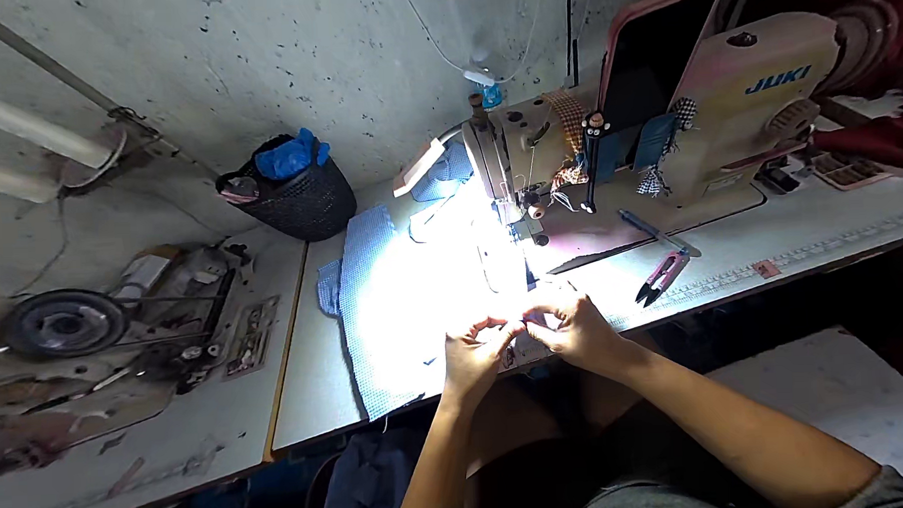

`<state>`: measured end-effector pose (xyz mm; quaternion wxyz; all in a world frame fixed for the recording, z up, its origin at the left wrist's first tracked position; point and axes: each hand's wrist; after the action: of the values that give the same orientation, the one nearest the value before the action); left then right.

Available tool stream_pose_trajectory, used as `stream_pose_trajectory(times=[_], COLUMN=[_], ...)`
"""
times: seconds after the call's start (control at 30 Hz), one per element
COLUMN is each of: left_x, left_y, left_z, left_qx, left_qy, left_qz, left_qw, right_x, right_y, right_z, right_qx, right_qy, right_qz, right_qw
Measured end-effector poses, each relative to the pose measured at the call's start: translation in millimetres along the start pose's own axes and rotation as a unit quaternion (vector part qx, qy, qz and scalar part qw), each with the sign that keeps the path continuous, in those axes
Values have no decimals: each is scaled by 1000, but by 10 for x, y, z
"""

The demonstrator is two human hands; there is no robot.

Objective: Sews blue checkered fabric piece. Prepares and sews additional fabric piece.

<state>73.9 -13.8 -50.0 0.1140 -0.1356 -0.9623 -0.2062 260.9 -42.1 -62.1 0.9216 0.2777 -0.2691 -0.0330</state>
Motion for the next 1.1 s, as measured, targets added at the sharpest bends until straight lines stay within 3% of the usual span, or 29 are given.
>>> stream_pose_trajectory(times=[0.1, 0.2, 0.27, 0.33, 0.43, 0.7, 0.9, 1.0, 1.1], left_x=[90, 130, 82, 22, -6, 41, 52, 56, 40], left_y=[-64, 82, 308, 567, 742, 725, 849, 953, 1061], left_z=[-113, -98, 1, 181, 430, 429, 405, 451, 166], left_qx=[0, 38, -3, -61, -116, -131, -89, -106, -48], left_qy=[129, 94, 132, 241, 350, 366, 354, 367, 401], left_qz=[88, 181, 200, 221, 215, 194, 218, 217, 245], left_qw=[988, 978, 971, 943, 904, 901, 905, 898, 882], right_x=[17, -36, -87, -101, -122, -113, -77, -75, -44], right_y=[-152, -328, -399, -430, -457, -432, -319, -219, -86], right_z=[-53, -174, -220, -206, -202, -204, -232, -287, -331], right_qx=[49, 78, 81, 75, 81, 86, 67, 51, 31], right_qy=[-25, -61, -57, -65, -95, -112, -110, -104, -94], right_qz=[38, 46, 34, 32, 13, 20, 32, 31, 37], right_qw=[998, 994, 994, 995, 992, 990, 991, 993, 994])
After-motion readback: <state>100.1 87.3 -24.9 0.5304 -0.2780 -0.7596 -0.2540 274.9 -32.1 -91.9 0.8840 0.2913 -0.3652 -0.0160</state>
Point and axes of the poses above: each hand's wrist, its own y-axis towards the middle knuckle, its own x-axis out of the back of the hand, z = x × y, and after that the axes turned 1 degree about -x, right-handed
